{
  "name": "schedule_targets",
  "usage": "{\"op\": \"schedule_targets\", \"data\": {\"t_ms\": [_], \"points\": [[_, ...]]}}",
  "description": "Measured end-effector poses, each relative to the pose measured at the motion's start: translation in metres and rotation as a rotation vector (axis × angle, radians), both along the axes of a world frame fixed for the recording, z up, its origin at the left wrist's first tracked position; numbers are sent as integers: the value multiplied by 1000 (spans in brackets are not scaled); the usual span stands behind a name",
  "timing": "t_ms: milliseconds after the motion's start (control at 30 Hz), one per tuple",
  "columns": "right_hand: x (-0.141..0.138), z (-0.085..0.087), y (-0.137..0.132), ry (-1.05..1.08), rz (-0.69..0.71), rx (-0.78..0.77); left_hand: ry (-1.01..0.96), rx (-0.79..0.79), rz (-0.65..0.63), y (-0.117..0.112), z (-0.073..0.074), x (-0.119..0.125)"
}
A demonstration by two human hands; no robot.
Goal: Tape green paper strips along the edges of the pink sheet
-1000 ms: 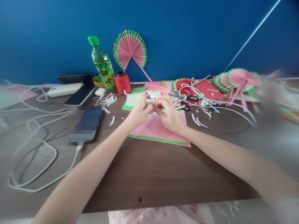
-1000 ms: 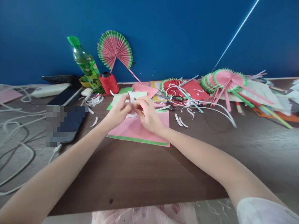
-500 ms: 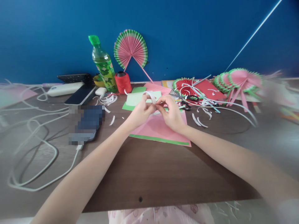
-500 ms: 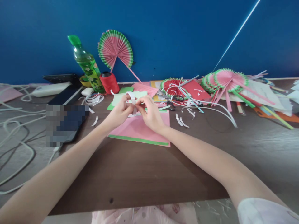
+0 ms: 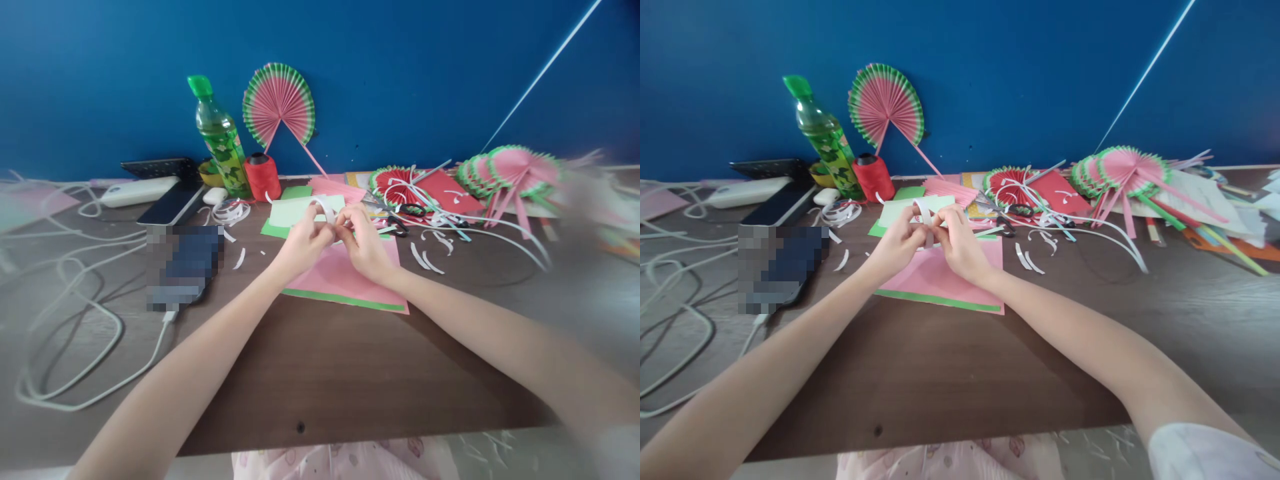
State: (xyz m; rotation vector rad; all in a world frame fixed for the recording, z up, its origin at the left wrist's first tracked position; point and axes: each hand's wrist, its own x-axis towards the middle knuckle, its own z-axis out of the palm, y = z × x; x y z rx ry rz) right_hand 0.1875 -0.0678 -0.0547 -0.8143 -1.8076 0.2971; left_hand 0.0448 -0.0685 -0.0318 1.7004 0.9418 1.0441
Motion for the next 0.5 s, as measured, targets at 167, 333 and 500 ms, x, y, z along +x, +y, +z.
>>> {"op": "schedule_targets", "data": {"t_ms": [167,333,500], "points": [[0,-2,2,-32,-9,47,-45,-53,-15,0,-1,2],[-1,-1,1,-55,-12,83,-114,-84,-5,3,-1,2],[-1,-1,-1,-52,8,87,-151,-155,45,3,5,3]]}}
